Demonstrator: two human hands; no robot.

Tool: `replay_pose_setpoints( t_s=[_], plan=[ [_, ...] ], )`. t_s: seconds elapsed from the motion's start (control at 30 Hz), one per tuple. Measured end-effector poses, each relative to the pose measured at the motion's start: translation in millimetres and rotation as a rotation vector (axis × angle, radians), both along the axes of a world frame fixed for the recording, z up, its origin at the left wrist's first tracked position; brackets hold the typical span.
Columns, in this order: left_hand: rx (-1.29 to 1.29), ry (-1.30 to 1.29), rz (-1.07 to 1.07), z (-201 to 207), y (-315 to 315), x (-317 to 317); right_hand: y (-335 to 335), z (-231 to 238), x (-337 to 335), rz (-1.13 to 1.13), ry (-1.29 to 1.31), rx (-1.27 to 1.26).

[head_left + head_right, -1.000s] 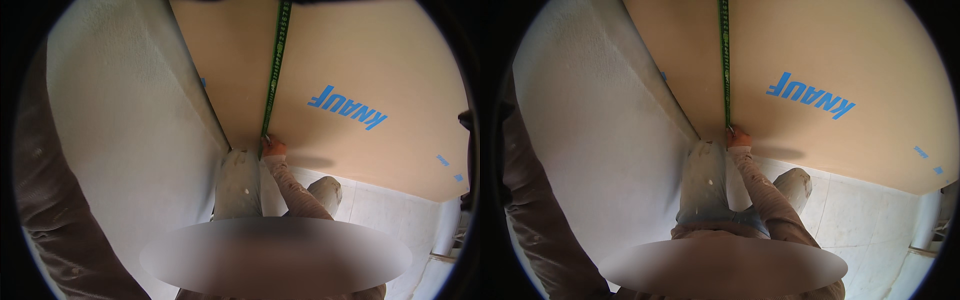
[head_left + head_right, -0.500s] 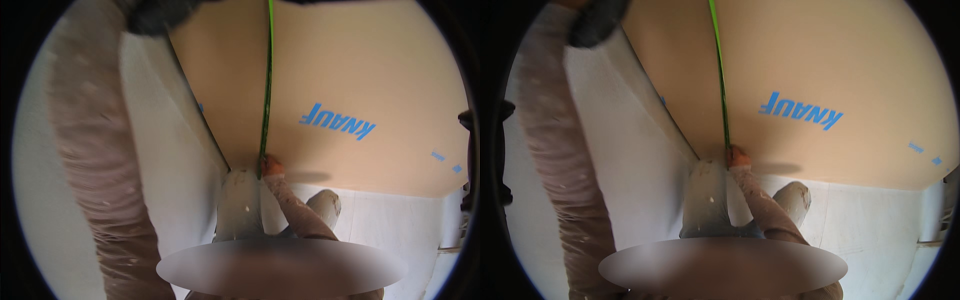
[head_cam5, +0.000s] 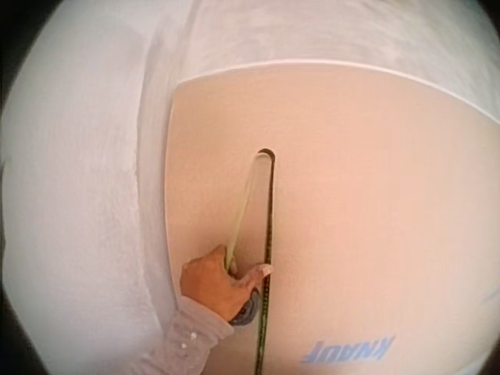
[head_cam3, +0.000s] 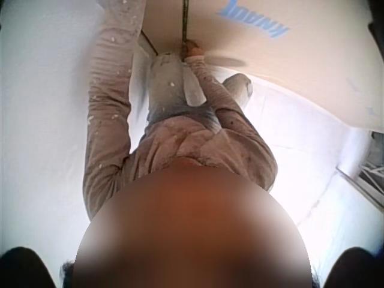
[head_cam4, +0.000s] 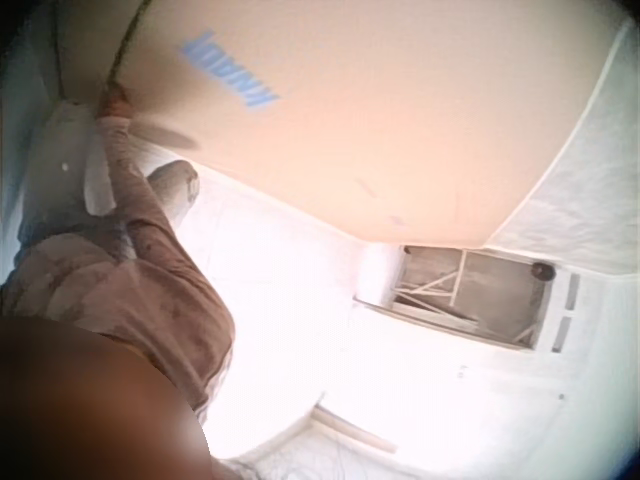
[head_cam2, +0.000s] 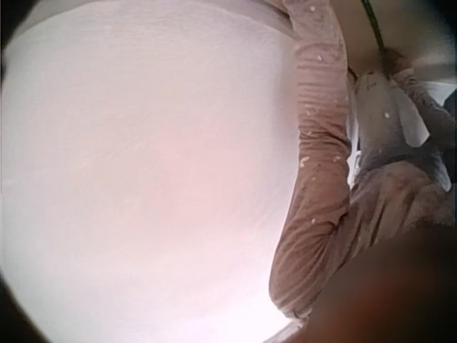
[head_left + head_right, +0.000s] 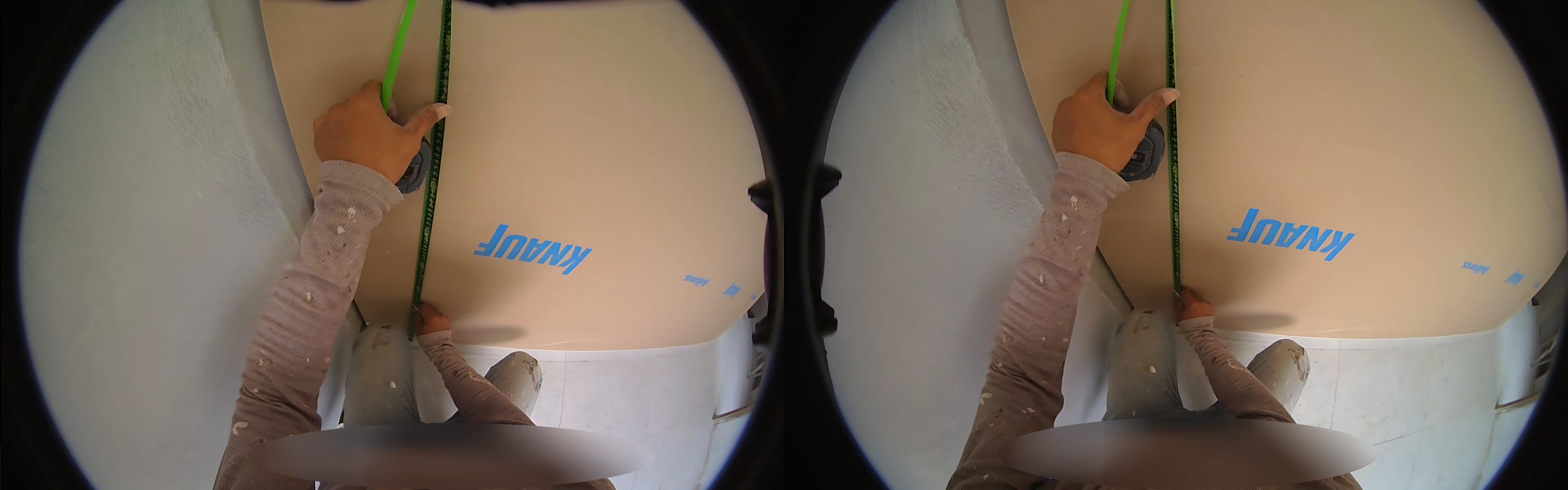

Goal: The person measures a large drywall panel with a tape measure and marks it. They then use a metal straightedge and a utility knife to score and cut the panel along the marked line, eventually separating a section of the drywall.

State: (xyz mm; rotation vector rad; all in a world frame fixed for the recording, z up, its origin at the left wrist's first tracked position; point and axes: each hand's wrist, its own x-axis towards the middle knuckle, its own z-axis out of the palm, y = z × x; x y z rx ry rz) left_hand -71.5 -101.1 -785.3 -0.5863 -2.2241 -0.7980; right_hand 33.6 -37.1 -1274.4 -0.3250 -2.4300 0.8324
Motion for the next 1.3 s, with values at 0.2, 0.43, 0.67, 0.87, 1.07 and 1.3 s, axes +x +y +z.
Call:
replay_pose_setpoints(
  t_s=[0.2,0.43,0.67,0.87,1.07,1.3],
  plan=[
    [0.005,0.054,0.025,-11,-9,-10,3,-2,1,0.038,-0.014,0.026],
    [-0.049,-0.038,0.061,-26,-14,-24,-2,-1,-6,0.077,-0.111,0.093],
    [-0.038,0.103,0.084,-31,-13,-28,0,5,0,-0.053,-0.124,0.056],
    [-0.090,-0.232,-0.060,-32,-11,-8,35,-4,19,-0.014,-0.071,0.108],
    [-0.088,-0.235,-0.072,-54,-5,4,60,2,35,-0.011,-0.042,0.245],
    [-0.046,-0.215,-0.132,-95,12,4,61,5,37,0.042,0.006,0.249]
  ],
)
